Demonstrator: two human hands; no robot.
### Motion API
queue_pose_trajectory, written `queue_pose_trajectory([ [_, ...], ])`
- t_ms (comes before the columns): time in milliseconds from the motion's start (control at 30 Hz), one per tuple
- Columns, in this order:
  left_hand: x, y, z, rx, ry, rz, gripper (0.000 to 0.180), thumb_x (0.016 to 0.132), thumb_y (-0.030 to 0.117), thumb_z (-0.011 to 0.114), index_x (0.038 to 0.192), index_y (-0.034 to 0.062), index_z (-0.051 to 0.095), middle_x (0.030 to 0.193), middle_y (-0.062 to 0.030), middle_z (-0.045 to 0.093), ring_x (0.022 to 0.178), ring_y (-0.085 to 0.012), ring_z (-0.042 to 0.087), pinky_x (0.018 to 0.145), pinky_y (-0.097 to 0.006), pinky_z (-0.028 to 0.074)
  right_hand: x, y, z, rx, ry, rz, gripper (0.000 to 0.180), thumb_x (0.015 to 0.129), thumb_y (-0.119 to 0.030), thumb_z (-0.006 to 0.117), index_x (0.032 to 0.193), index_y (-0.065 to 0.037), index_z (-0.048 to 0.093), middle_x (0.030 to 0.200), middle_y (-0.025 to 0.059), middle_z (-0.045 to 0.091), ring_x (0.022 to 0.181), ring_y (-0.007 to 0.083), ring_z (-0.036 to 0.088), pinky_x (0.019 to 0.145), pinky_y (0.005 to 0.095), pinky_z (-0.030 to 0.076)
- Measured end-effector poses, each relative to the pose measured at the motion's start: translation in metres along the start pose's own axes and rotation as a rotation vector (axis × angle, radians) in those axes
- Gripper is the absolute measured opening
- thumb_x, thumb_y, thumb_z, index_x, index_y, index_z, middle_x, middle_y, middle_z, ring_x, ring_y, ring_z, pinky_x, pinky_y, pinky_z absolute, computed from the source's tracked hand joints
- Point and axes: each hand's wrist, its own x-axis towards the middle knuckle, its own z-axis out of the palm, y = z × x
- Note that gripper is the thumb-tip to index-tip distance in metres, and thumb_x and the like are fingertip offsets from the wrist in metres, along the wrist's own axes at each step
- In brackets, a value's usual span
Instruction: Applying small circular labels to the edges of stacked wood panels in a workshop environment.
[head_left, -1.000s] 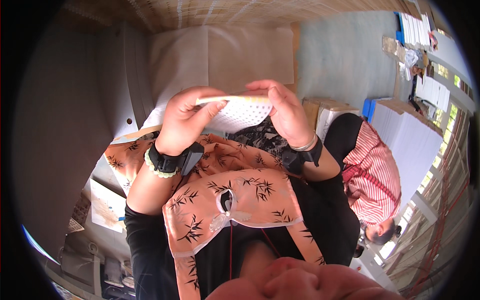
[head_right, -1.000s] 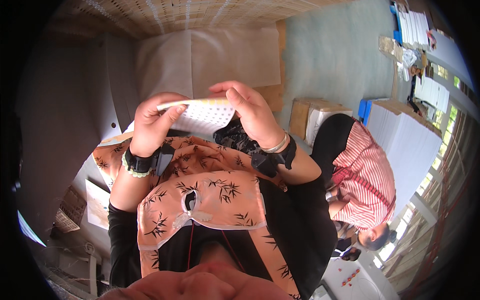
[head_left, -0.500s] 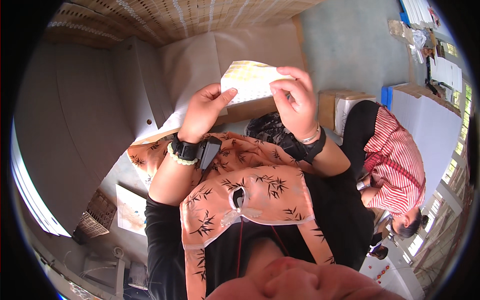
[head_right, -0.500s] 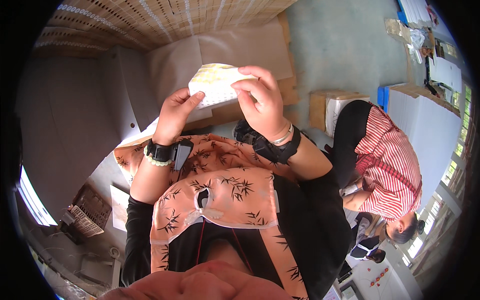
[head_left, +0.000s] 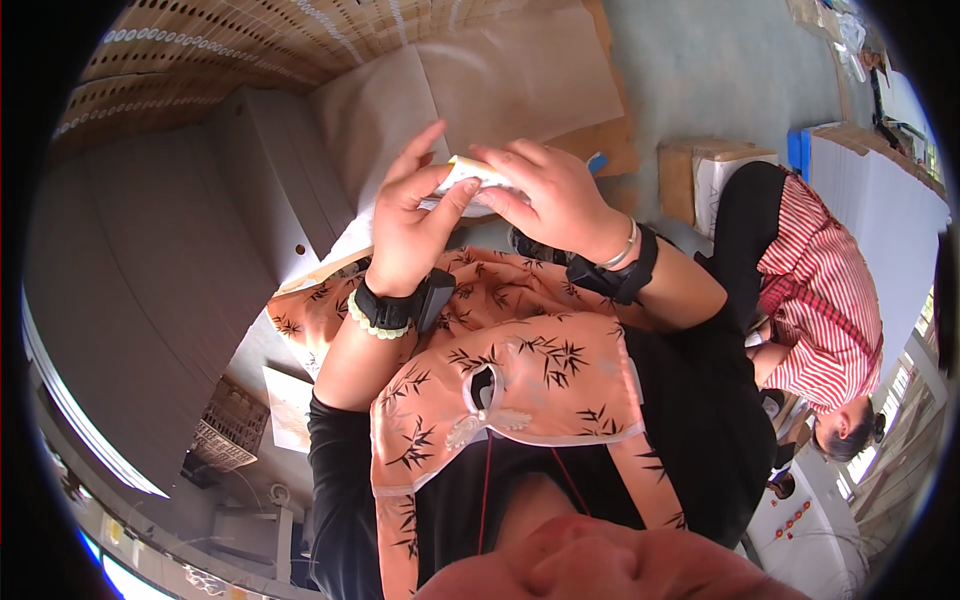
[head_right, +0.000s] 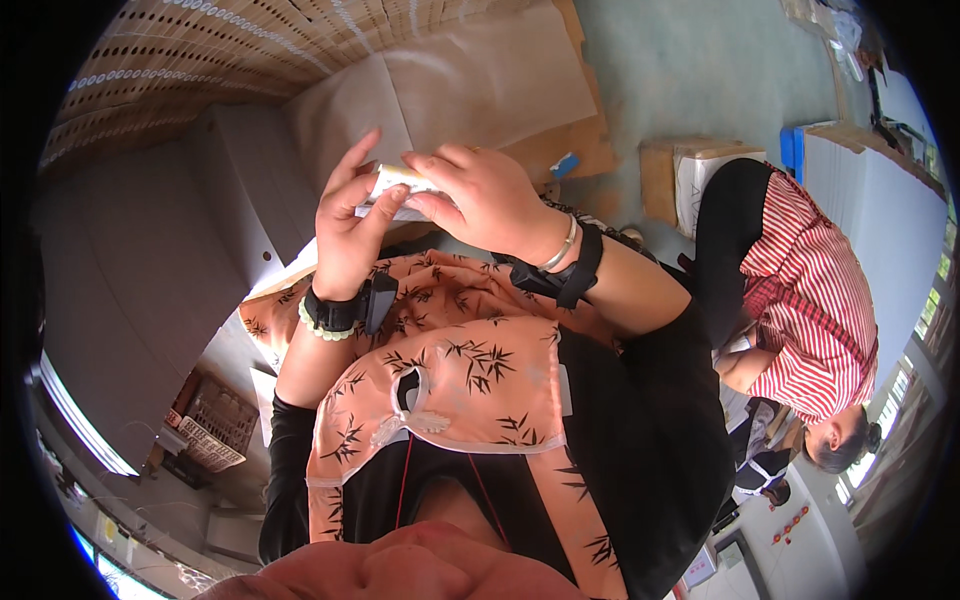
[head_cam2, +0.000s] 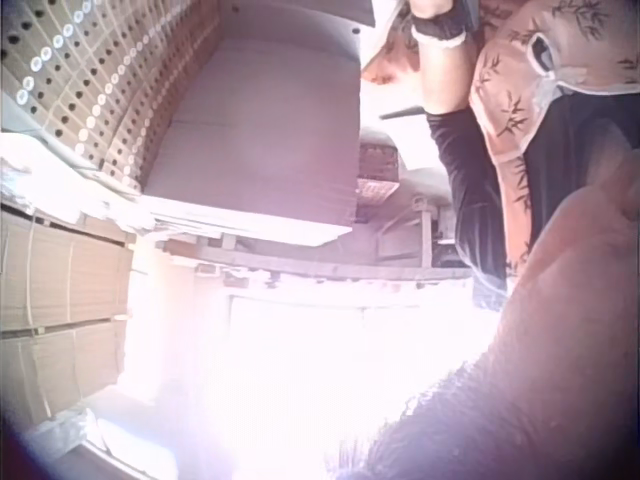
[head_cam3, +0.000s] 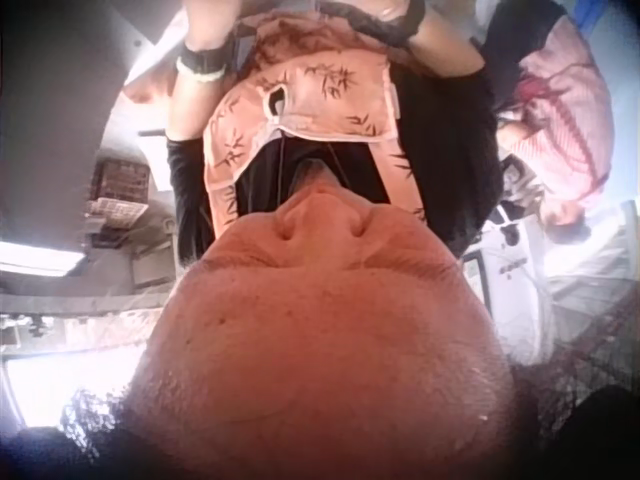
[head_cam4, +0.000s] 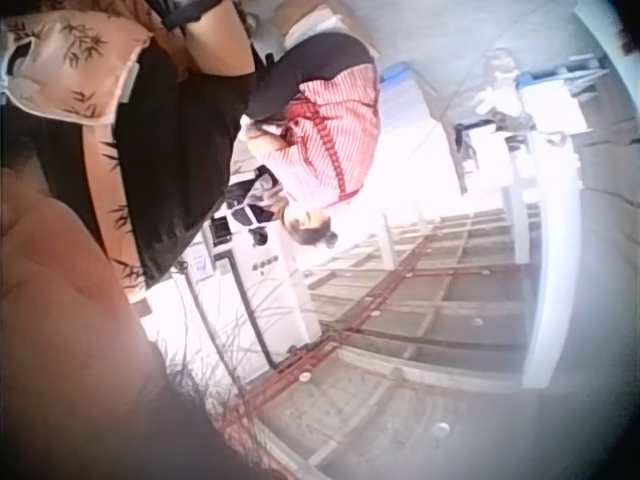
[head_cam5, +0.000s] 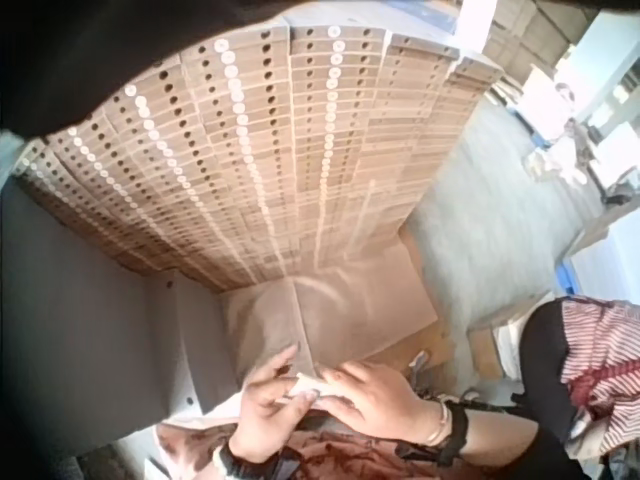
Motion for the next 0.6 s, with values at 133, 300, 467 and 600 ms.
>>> queue_pose_trajectory([
  [133,0.001,0.006,0.002,-0.235,-0.118,-0.113,0.013,0.086,0.007,0.069,0.097,0.0010,0.071,0.118,-0.0118,0.062,0.093,-0.0180,0.062,0.080,-0.029,0.049,-0.002,0.009,0.002,0.032,-0.098,0.009,0.036,0.085,-0.024,0.068,0.114,-0.004,0.061,0.089,0.0114,0.061,0.075,0.0311,0.061,0.064,0.0386,0.049],
  [300,0.000,0.012,0.003,-0.203,-0.085,-0.139,0.010,0.087,0.005,0.068,0.094,-0.0019,0.069,0.106,-0.0088,0.066,0.084,-0.0150,0.062,0.073,-0.026,0.050,-0.002,0.009,0.004,0.121,-0.092,0.016,0.035,0.082,-0.024,0.071,0.110,-0.004,0.062,0.086,0.0119,0.062,0.075,0.0310,0.062,0.064,0.0375,0.049],
  [467,-0.003,0.010,0.002,-0.175,0.082,-0.065,0.010,0.086,0.003,0.068,0.094,-0.0021,0.067,0.101,-0.0078,0.066,0.083,-0.0137,0.062,0.074,-0.025,0.049,-0.003,0.007,-0.006,0.205,0.012,0.048,0.026,0.080,-0.015,0.074,0.101,-0.003,0.065,0.084,0.0121,0.064,0.073,0.0274,0.062,0.065,0.0338,0.049],
  [600,-0.005,0.013,0.013,-0.336,0.125,-0.104,0.014,0.086,-0.001,0.068,0.099,-0.0016,0.062,0.101,-0.0082,0.065,0.084,-0.0140,0.062,0.076,-0.026,0.050,-0.005,0.016,-0.009,0.374,-0.040,0.112,0.020,0.082,-0.013,0.072,0.098,-0.002,0.065,0.082,0.0118,0.064,0.071,0.0242,0.061,0.065,0.0322,0.048],
])
